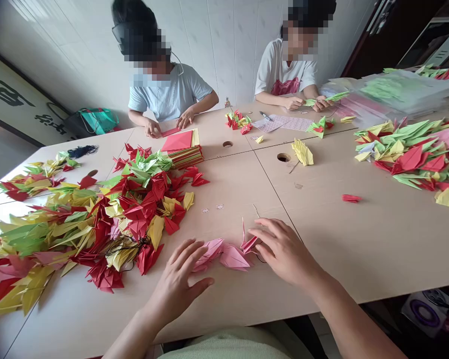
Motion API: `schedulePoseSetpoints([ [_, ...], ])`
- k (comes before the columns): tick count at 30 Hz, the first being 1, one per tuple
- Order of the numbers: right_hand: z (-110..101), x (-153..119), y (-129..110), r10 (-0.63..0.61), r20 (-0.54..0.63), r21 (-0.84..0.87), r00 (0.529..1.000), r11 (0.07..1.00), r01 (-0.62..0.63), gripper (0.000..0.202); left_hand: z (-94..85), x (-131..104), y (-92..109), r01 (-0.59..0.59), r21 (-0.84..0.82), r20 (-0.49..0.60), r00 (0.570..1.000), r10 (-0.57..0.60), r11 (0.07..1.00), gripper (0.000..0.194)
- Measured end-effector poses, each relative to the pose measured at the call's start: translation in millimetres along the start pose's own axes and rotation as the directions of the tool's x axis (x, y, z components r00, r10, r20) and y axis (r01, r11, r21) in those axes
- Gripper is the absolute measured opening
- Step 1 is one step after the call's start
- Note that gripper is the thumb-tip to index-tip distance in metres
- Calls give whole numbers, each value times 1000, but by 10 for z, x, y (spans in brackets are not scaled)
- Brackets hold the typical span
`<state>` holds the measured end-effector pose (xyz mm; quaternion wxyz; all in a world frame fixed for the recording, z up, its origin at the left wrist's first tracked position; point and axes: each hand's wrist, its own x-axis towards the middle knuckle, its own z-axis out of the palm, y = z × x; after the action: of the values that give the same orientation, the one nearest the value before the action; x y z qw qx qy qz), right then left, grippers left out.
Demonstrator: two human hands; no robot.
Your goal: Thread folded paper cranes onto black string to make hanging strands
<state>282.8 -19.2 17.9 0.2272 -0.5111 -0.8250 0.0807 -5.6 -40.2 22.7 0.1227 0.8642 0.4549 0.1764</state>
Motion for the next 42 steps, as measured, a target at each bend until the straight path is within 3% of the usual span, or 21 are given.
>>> schedulePoseSetpoints([
  [4,12,131,-53,-73,81,44,994,997,70,32,100,295,161,-83,-56,91,992,88,995,59],
  [9,-110,147,-148,-41,102,165,994,986,24,27,183,411,198,-88,-101,124,987,100,991,50],
  [15,-279,98,-257,102,207,350,973,921,-171,26,216,395,196,-56,-143,116,991,73,988,44],
  [21,-115,76,-174,192,273,352,943,892,-284,27,260,390,203,-23,-130,134,990,40,991,55],
  [29,126,-90,73,167,154,299,974,931,-207,28,272,380,208,3,-134,137,990,16,991,42],
  [37,10,-115,-16,149,-109,152,983,980,-131,23,280,375,207,-17,-114,102,994,29,993,40],
  [42,-100,-156,-123,21,-47,115,999,993,-16,27,268,376,232,-52,-53,77,995,56,997,45],
])
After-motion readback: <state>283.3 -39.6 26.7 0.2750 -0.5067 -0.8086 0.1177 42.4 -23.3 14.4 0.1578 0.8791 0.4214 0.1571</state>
